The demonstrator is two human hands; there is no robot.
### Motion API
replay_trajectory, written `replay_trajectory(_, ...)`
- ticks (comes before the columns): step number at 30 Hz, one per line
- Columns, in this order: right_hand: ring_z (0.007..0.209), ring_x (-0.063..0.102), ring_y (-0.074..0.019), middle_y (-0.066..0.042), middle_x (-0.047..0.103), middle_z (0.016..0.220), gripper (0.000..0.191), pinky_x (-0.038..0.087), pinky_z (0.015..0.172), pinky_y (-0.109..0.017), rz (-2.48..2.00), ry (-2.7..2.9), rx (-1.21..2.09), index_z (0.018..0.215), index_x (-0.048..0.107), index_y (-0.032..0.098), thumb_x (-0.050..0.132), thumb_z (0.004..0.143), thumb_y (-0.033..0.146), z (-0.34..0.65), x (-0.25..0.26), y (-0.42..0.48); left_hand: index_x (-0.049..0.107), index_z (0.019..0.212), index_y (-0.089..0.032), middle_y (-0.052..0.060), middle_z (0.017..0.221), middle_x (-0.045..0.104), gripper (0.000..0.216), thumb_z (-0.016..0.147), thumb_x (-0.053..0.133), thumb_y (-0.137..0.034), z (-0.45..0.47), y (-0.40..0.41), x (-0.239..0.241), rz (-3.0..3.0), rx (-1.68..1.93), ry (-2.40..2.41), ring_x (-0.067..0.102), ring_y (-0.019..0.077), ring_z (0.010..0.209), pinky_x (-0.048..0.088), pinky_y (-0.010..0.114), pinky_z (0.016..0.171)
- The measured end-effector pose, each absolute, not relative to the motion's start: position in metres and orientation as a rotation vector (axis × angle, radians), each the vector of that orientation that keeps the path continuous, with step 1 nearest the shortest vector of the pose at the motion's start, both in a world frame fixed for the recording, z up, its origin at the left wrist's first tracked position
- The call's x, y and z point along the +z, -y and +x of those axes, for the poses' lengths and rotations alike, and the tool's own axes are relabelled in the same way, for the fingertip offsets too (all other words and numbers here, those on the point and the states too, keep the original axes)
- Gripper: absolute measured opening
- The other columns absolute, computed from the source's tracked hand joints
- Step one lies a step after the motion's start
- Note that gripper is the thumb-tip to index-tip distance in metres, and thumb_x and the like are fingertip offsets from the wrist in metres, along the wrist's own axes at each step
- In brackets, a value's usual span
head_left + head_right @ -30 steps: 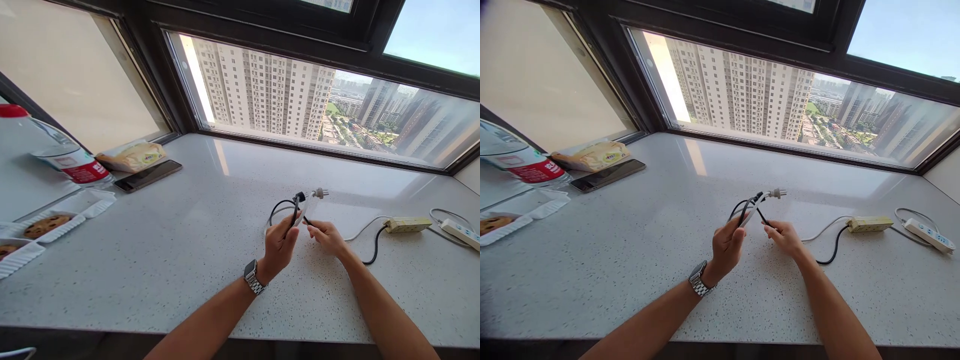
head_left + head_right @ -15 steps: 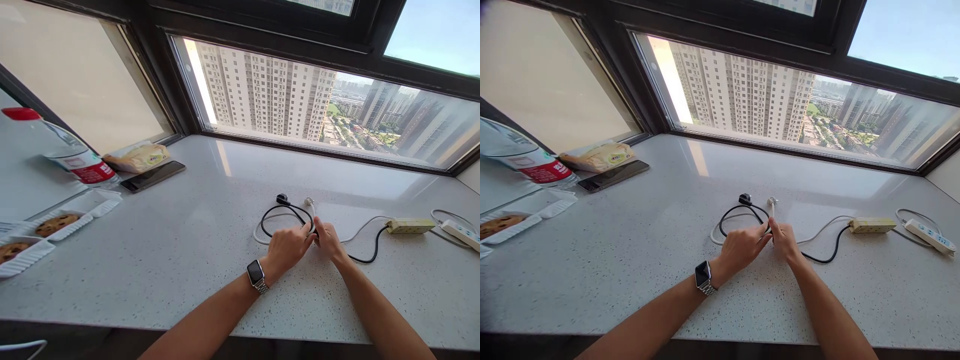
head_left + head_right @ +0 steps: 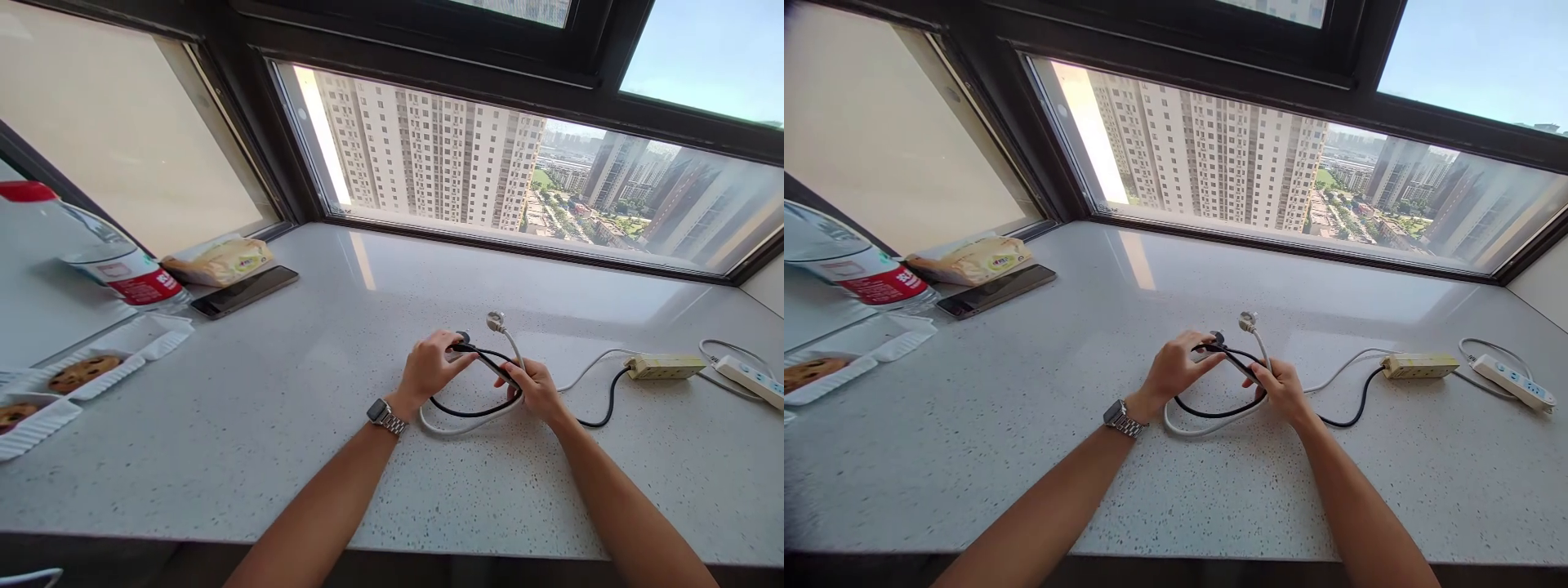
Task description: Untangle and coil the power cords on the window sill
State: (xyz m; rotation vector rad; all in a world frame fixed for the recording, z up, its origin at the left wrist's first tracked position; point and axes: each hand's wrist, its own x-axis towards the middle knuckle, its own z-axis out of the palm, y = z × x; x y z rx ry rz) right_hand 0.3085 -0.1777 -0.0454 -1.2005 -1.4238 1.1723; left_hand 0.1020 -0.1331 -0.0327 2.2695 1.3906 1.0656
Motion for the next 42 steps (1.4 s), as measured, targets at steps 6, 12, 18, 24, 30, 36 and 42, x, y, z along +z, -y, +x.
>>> replay_trajectory(6, 0.05, 0.062, -0.0159, -0.01, 0.071, 0.076, 0.047, 0.045, 0.046, -0.025, -1.086, 1.401, 1.157, 0.088, 0.064, 0.014, 0.057, 0.078, 0.059, 0.313, -0.044, 0.177, 0.06, 0.098, -0.016, 0.006, 0.083, 0.064, 0.046, 0.081, 0.053, -0.058, 0.099, 0.13, -0.041, 2.029, 1.025, -1.275, 0.062, 0.0165, 0.066, 0.051, 0.027, 0.056)
replay_trajectory(12, 0.061, 0.067, -0.0194, -0.012, 0.071, 0.085, 0.045, 0.048, 0.049, -0.026, -0.985, 1.426, 1.234, 0.093, 0.068, 0.014, 0.059, 0.078, 0.056, 0.32, -0.04, 0.177, 0.051, 0.124, -0.016, 0.018, 0.125, 0.054, 0.062, 0.078, 0.058, -0.058, 0.101, 0.131, -0.043, 1.844, 1.107, -1.351, 0.065, 0.0247, 0.098, 0.056, 0.032, 0.074)
replay_trajectory(18, 0.063, 0.067, -0.0181, -0.011, 0.071, 0.092, 0.039, 0.052, 0.057, -0.028, -0.942, 1.423, 1.511, 0.095, 0.063, 0.014, 0.063, 0.078, 0.05, 0.329, -0.037, 0.176, 0.047, 0.13, -0.013, 0.017, 0.123, 0.061, 0.071, 0.075, 0.063, -0.055, 0.103, 0.126, -0.048, 1.652, 1.134, -1.042, 0.062, 0.0269, 0.109, 0.054, 0.037, 0.088)
replay_trajectory(24, 0.051, 0.061, -0.012, -0.006, 0.069, 0.078, 0.046, 0.047, 0.051, -0.023, -1.096, 1.508, 1.52, 0.093, 0.059, 0.015, 0.057, 0.08, 0.058, 0.325, -0.041, 0.174, 0.059, 0.114, -0.013, 0.013, 0.113, 0.067, 0.044, 0.083, 0.057, -0.045, 0.106, 0.129, -0.05, 1.738, 1.188, -0.934, 0.065, 0.0239, 0.102, 0.053, 0.038, 0.091)
replay_trajectory(30, 0.058, 0.058, -0.0114, -0.003, 0.064, 0.077, 0.044, 0.045, 0.052, -0.021, -1.111, 1.361, 1.581, 0.085, 0.062, 0.015, 0.066, 0.072, 0.057, 0.323, -0.039, 0.173, 0.057, 0.113, -0.015, 0.012, 0.115, 0.066, 0.039, 0.081, 0.06, -0.036, 0.108, 0.133, -0.046, 1.783, 1.155, -0.838, 0.063, 0.0241, 0.108, 0.054, 0.037, 0.09)
replay_trajectory(36, 0.064, 0.058, -0.0131, -0.006, 0.065, 0.074, 0.042, 0.047, 0.055, -0.023, -1.154, 1.216, 1.556, 0.08, 0.066, 0.014, 0.069, 0.07, 0.055, 0.323, -0.037, 0.174, 0.053, 0.124, -0.019, 0.012, 0.119, 0.063, 0.047, 0.081, 0.058, -0.038, 0.105, 0.13, -0.044, 2.005, 1.09, -0.937, 0.068, 0.0195, 0.086, 0.058, 0.029, 0.067)
replay_trajectory(42, 0.058, 0.056, -0.0138, -0.006, 0.066, 0.074, 0.034, 0.049, 0.053, -0.026, -1.233, 0.911, 1.541, 0.075, 0.064, 0.016, 0.074, 0.065, 0.048, 0.323, -0.041, 0.169, 0.061, 0.116, -0.017, 0.006, 0.08, 0.07, 0.033, 0.092, 0.047, -0.035, 0.1, 0.129, -0.042, 2.179, 1.326, -1.135, 0.062, 0.013, 0.061, 0.047, 0.021, 0.054)
